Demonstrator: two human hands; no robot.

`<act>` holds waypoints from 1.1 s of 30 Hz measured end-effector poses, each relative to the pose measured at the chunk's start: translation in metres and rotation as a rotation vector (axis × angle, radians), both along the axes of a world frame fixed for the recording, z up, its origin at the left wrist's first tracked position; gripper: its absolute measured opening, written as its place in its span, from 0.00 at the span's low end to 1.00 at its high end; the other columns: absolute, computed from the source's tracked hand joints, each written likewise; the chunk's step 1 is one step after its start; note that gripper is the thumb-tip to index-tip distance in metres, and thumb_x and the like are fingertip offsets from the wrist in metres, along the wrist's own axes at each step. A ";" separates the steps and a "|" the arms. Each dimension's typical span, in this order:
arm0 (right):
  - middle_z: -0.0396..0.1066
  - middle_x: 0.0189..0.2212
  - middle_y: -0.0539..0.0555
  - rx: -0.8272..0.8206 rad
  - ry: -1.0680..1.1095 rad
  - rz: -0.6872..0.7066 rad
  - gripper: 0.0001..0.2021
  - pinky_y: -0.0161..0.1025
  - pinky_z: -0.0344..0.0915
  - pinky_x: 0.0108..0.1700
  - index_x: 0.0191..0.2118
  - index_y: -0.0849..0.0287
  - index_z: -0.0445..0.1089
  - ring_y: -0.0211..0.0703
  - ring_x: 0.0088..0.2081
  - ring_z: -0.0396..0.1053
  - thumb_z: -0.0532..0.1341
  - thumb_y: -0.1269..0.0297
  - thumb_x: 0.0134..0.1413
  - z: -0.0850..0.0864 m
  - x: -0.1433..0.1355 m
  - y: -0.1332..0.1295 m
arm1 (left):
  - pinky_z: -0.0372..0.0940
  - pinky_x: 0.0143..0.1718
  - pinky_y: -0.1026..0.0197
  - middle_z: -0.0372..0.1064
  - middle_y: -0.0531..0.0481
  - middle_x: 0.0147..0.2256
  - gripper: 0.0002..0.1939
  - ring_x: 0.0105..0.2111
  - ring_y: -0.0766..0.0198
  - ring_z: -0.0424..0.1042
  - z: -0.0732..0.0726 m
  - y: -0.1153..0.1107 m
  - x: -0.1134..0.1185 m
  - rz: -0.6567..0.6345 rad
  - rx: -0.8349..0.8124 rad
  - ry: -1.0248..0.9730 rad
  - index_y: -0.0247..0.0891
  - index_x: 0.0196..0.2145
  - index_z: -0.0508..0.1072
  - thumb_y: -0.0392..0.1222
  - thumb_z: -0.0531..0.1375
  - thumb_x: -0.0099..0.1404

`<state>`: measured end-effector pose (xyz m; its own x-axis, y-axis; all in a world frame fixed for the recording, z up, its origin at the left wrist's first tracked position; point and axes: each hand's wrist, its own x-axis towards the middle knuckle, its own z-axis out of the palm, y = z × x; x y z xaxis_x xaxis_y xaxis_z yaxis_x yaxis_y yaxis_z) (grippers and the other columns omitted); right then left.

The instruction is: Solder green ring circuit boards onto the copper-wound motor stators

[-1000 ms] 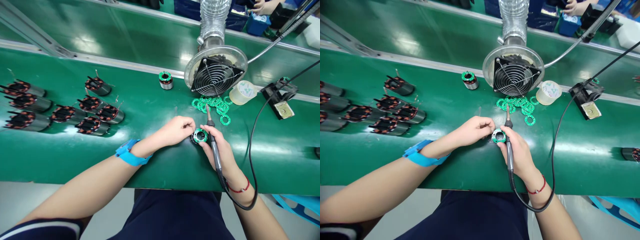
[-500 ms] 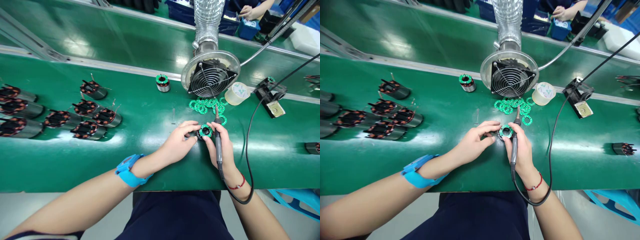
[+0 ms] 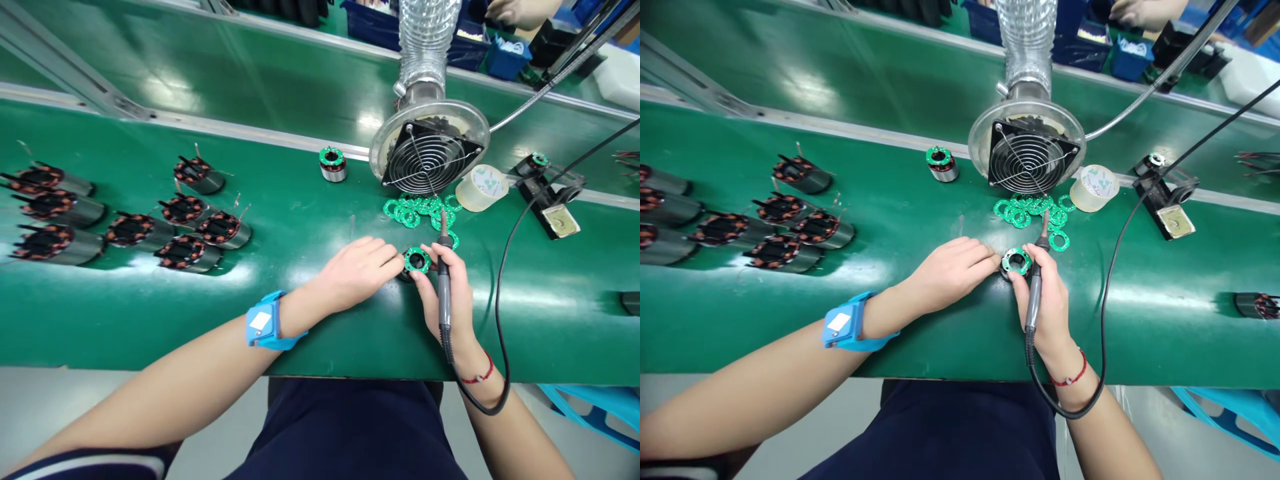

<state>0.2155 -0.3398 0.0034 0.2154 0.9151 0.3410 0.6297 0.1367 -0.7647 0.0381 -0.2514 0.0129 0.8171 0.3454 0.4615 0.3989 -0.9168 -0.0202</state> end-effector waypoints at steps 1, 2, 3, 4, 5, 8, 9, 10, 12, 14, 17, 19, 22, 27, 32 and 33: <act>0.74 0.53 0.57 -0.001 0.002 -0.005 0.22 0.48 0.70 0.57 0.58 0.52 0.61 0.46 0.53 0.74 0.63 0.62 0.59 0.000 0.000 0.000 | 0.62 0.34 0.60 0.72 0.48 0.32 0.14 0.31 0.62 0.68 0.001 0.000 0.000 -0.008 0.030 0.003 0.34 0.38 0.72 0.34 0.48 0.75; 0.74 0.53 0.57 -0.001 0.005 -0.011 0.22 0.48 0.71 0.57 0.58 0.52 0.61 0.46 0.53 0.74 0.63 0.62 0.59 0.000 0.000 0.000 | 0.63 0.34 0.60 0.72 0.48 0.32 0.13 0.31 0.62 0.68 0.000 -0.001 0.000 -0.007 0.045 0.005 0.33 0.39 0.72 0.34 0.48 0.75; 0.74 0.53 0.57 -0.002 0.008 -0.017 0.22 0.48 0.71 0.57 0.58 0.52 0.62 0.47 0.53 0.74 0.63 0.62 0.59 0.000 0.000 0.000 | 0.63 0.34 0.60 0.72 0.47 0.32 0.13 0.31 0.61 0.68 0.000 -0.001 0.001 -0.002 0.045 0.005 0.32 0.40 0.72 0.34 0.49 0.74; 0.74 0.53 0.57 -0.005 0.010 -0.022 0.22 0.49 0.71 0.57 0.58 0.52 0.62 0.47 0.53 0.74 0.63 0.62 0.59 -0.001 0.000 -0.001 | 0.63 0.34 0.59 0.72 0.47 0.31 0.13 0.31 0.61 0.68 -0.001 -0.002 0.001 0.002 0.031 0.003 0.32 0.39 0.73 0.34 0.48 0.74; 0.74 0.52 0.57 -0.008 0.009 -0.027 0.22 0.49 0.71 0.57 0.57 0.52 0.62 0.47 0.52 0.74 0.63 0.61 0.59 -0.001 -0.001 -0.001 | 0.63 0.34 0.59 0.72 0.47 0.30 0.14 0.30 0.61 0.68 -0.003 -0.003 0.002 0.007 -0.002 -0.006 0.32 0.38 0.73 0.34 0.48 0.74; 0.75 0.52 0.57 -0.011 -0.012 -0.043 0.21 0.48 0.71 0.55 0.57 0.52 0.63 0.47 0.52 0.74 0.64 0.60 0.59 0.000 -0.004 -0.002 | 0.63 0.34 0.60 0.71 0.47 0.29 0.15 0.30 0.61 0.68 -0.003 -0.004 0.007 0.073 -0.303 -0.094 0.34 0.33 0.73 0.35 0.48 0.73; 0.75 0.51 0.57 -0.001 -0.027 -0.046 0.21 0.47 0.72 0.55 0.57 0.52 0.63 0.48 0.52 0.74 0.63 0.60 0.59 0.000 -0.006 -0.002 | 0.63 0.34 0.61 0.70 0.47 0.29 0.14 0.30 0.62 0.69 -0.001 -0.005 0.009 0.111 -0.491 -0.148 0.35 0.32 0.72 0.36 0.49 0.71; 0.75 0.51 0.57 0.013 -0.047 -0.047 0.20 0.47 0.72 0.54 0.57 0.52 0.63 0.48 0.52 0.74 0.63 0.60 0.60 0.001 -0.007 -0.002 | 0.63 0.33 0.62 0.70 0.48 0.28 0.13 0.29 0.63 0.68 0.001 -0.005 0.012 0.161 -0.720 -0.212 0.35 0.30 0.71 0.36 0.51 0.69; 0.76 0.50 0.56 0.045 -0.101 -0.043 0.20 0.47 0.73 0.53 0.57 0.52 0.63 0.48 0.51 0.75 0.62 0.60 0.61 0.002 -0.010 -0.002 | 0.61 0.26 0.65 0.66 0.52 0.23 0.11 0.23 0.67 0.65 0.009 -0.005 0.017 0.268 -1.237 -0.340 0.37 0.26 0.67 0.35 0.51 0.66; 0.76 0.50 0.56 0.087 -0.163 -0.032 0.19 0.47 0.73 0.52 0.57 0.52 0.64 0.49 0.50 0.76 0.61 0.60 0.62 0.002 -0.012 -0.001 | 0.53 0.18 0.67 0.58 0.57 0.17 0.11 0.15 0.71 0.56 0.016 -0.005 0.021 0.357 -1.684 -0.433 0.37 0.24 0.64 0.35 0.52 0.64; 0.75 0.51 0.56 0.125 -0.195 -0.030 0.18 0.47 0.73 0.52 0.57 0.52 0.64 0.48 0.49 0.76 0.61 0.61 0.62 0.001 -0.012 0.001 | 0.47 0.14 0.67 0.54 0.59 0.16 0.13 0.12 0.73 0.51 0.019 -0.006 0.023 0.396 -1.945 -0.473 0.38 0.24 0.64 0.40 0.52 0.66; 0.76 0.50 0.56 0.116 -0.148 -0.052 0.19 0.46 0.73 0.52 0.57 0.52 0.64 0.48 0.50 0.75 0.62 0.62 0.61 0.000 -0.012 0.001 | 0.54 0.17 0.66 0.60 0.56 0.19 0.12 0.15 0.71 0.58 0.016 -0.009 0.021 0.390 -1.749 -0.511 0.38 0.26 0.65 0.42 0.52 0.67; 0.75 0.49 0.56 0.092 -0.058 -0.105 0.20 0.46 0.72 0.53 0.56 0.53 0.64 0.47 0.50 0.75 0.64 0.61 0.60 -0.002 -0.010 0.002 | 0.68 0.34 0.60 0.71 0.48 0.32 0.06 0.31 0.64 0.71 0.009 -0.017 0.017 0.311 -1.186 -0.531 0.35 0.37 0.69 0.38 0.55 0.66; 0.74 0.51 0.57 0.054 0.013 -0.160 0.19 0.47 0.71 0.54 0.55 0.53 0.64 0.46 0.51 0.74 0.64 0.60 0.59 -0.002 -0.007 0.001 | 0.61 0.61 0.42 0.66 0.35 0.58 0.20 0.60 0.50 0.64 0.005 -0.039 0.018 0.182 -0.896 -0.369 0.32 0.56 0.67 0.34 0.50 0.68; 0.73 0.51 0.58 0.013 0.039 -0.223 0.19 0.49 0.70 0.55 0.55 0.54 0.64 0.48 0.52 0.73 0.63 0.59 0.60 -0.004 -0.008 0.002 | 0.50 0.67 0.36 0.42 0.35 0.70 0.33 0.71 0.46 0.42 0.003 -0.053 0.022 0.162 -1.134 -0.285 0.36 0.68 0.51 0.37 0.55 0.67; 0.73 0.52 0.58 0.014 0.034 -0.221 0.20 0.49 0.71 0.54 0.56 0.54 0.63 0.48 0.52 0.73 0.63 0.58 0.60 -0.005 -0.009 0.002 | 0.49 0.67 0.36 0.41 0.34 0.70 0.34 0.71 0.46 0.42 0.002 -0.051 0.021 0.169 -1.136 -0.287 0.37 0.67 0.51 0.37 0.56 0.66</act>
